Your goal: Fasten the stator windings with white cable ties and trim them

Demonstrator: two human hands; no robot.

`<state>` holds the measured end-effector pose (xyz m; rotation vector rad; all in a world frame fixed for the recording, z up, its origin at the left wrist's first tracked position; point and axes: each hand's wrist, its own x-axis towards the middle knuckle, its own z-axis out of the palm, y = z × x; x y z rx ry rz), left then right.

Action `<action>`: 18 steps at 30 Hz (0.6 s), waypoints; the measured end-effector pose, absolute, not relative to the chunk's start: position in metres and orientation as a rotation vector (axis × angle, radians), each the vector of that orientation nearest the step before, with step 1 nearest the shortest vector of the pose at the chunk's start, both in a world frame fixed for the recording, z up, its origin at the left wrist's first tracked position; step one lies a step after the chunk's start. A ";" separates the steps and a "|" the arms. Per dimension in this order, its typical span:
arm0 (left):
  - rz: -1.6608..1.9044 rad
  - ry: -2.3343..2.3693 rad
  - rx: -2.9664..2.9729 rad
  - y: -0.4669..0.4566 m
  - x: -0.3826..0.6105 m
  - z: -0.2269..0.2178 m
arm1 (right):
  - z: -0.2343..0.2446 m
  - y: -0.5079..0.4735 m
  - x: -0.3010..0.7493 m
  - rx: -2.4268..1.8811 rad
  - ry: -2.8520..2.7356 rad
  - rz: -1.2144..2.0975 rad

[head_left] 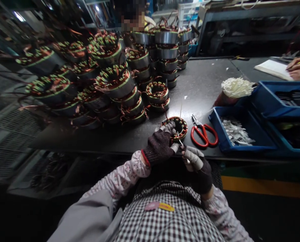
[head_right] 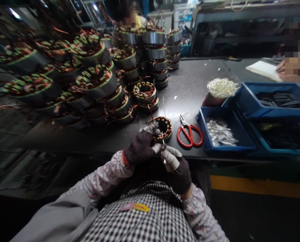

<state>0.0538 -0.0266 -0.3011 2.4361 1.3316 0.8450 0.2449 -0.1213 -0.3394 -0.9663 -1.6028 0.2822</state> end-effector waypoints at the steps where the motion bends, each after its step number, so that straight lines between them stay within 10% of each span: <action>1: 0.876 1.326 2.417 -0.027 0.054 -0.303 | -0.344 -0.118 0.244 -0.967 -1.600 0.324; 18: 1.147 1.113 1.852 -0.023 0.064 -0.299 | -0.305 -0.084 0.254 -1.309 -1.220 0.850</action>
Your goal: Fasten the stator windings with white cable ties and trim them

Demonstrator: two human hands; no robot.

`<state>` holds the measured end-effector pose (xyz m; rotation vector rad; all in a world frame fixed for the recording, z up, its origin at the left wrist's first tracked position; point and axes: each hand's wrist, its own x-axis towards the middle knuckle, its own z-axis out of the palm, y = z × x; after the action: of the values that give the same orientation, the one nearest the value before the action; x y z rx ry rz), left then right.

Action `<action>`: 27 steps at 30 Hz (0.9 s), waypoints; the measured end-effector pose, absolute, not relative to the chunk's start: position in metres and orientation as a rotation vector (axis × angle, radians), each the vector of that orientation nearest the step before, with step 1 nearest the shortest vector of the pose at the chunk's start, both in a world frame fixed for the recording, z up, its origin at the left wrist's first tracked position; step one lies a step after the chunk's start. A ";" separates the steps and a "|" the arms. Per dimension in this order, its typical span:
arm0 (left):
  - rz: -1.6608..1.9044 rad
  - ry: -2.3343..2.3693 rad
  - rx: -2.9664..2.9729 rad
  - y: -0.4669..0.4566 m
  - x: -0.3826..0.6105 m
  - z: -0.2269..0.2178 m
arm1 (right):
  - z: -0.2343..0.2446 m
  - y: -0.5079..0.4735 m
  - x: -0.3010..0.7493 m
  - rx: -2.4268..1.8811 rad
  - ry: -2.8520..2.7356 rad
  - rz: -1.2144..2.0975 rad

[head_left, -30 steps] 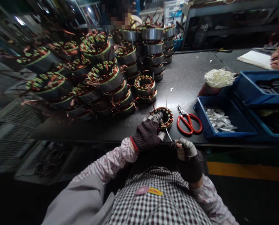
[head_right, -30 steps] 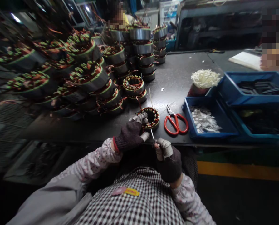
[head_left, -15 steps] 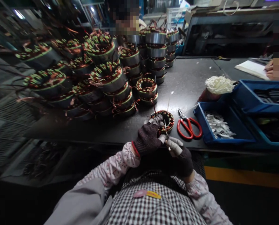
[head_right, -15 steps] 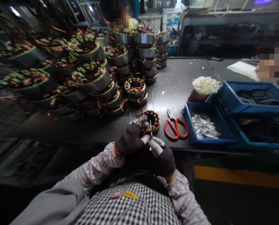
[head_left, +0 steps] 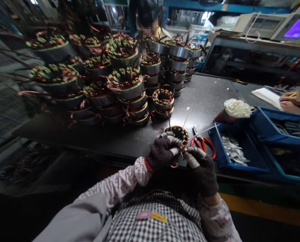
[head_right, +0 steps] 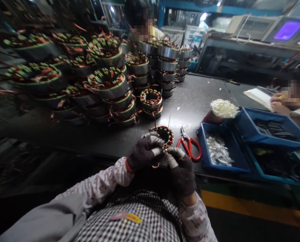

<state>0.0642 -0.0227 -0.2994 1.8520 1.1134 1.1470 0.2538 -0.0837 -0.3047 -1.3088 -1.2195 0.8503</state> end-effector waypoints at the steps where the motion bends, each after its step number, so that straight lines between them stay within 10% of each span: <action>1: 1.139 1.123 1.833 -0.023 0.064 -0.299 | -0.303 -0.082 0.253 -1.331 -1.234 0.845; 18: 1.127 1.118 1.861 -0.019 0.066 -0.303 | -0.304 -0.070 0.252 -1.481 -1.321 0.975; 27: 1.169 1.079 1.912 -0.014 0.063 -0.303 | -0.306 -0.064 0.250 -1.182 -1.710 0.107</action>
<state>0.0631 -0.0139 -0.3033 1.9120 1.0794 1.1687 0.2499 -0.0644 -0.3062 -1.1820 -1.7097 0.1069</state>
